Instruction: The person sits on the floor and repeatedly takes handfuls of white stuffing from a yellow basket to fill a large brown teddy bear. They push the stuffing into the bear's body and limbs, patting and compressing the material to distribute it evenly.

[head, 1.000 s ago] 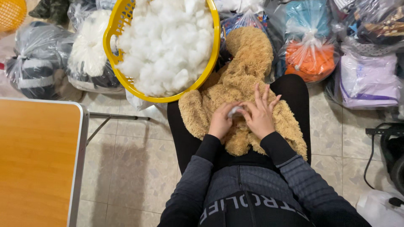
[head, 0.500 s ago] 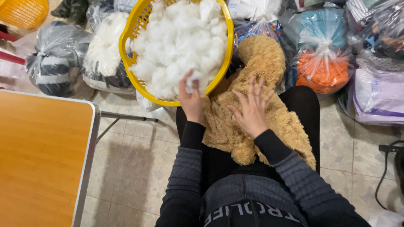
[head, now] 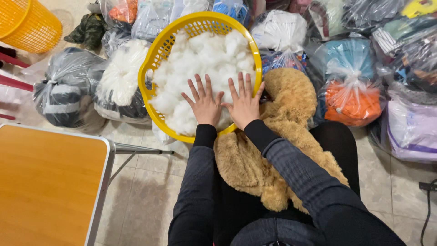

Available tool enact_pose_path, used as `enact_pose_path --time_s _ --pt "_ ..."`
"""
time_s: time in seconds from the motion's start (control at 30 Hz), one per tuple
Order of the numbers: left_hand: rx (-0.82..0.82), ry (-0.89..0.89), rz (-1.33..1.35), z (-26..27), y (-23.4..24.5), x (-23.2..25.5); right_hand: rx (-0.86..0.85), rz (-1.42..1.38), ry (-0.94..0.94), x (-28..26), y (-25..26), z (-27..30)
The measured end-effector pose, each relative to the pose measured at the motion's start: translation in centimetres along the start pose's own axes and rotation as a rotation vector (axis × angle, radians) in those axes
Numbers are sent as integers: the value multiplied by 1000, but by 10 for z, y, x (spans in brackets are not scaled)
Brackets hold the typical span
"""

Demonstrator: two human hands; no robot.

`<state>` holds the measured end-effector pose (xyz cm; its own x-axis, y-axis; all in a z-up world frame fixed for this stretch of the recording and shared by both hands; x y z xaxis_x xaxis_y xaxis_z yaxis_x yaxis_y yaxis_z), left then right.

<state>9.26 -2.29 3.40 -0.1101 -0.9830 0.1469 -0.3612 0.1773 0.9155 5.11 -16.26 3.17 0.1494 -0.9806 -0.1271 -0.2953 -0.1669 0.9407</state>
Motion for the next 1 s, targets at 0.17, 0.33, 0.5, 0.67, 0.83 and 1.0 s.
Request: enact_pose_path --time_s 0.17,0.33,0.5,0.67,0.83,1.0 --pt "-240 56 -39 -6 -46 -14 -183 248 32 7 -45 -23" --pt "-286 31 -85 -5 -72 -17 -382 341 -27 8 -65 -31" --pt "-305 75 -2 -9 -63 -17 -270 236 49 7 -42 -23" --pt "-62 70 270 -2 -8 -13 -23 99 190 7 -3 -3" --pt "169 44 519 16 49 -24 -87 -174 70 26 28 21" --pt "308 95 634 31 98 -29 -103 -266 -28 63 71 75"
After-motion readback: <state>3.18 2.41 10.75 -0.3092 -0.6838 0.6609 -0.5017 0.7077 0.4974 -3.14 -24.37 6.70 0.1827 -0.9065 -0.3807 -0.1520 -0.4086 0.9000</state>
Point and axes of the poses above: each hand's wrist, its own z-axis away from the middle knuckle, its own y-axis out of the back of the hand, x = y × z, the point moved 5 cm from there along -z, towards the middle knuckle, and after that the axes turned 5 degrees about y, right-handed, at the moved point
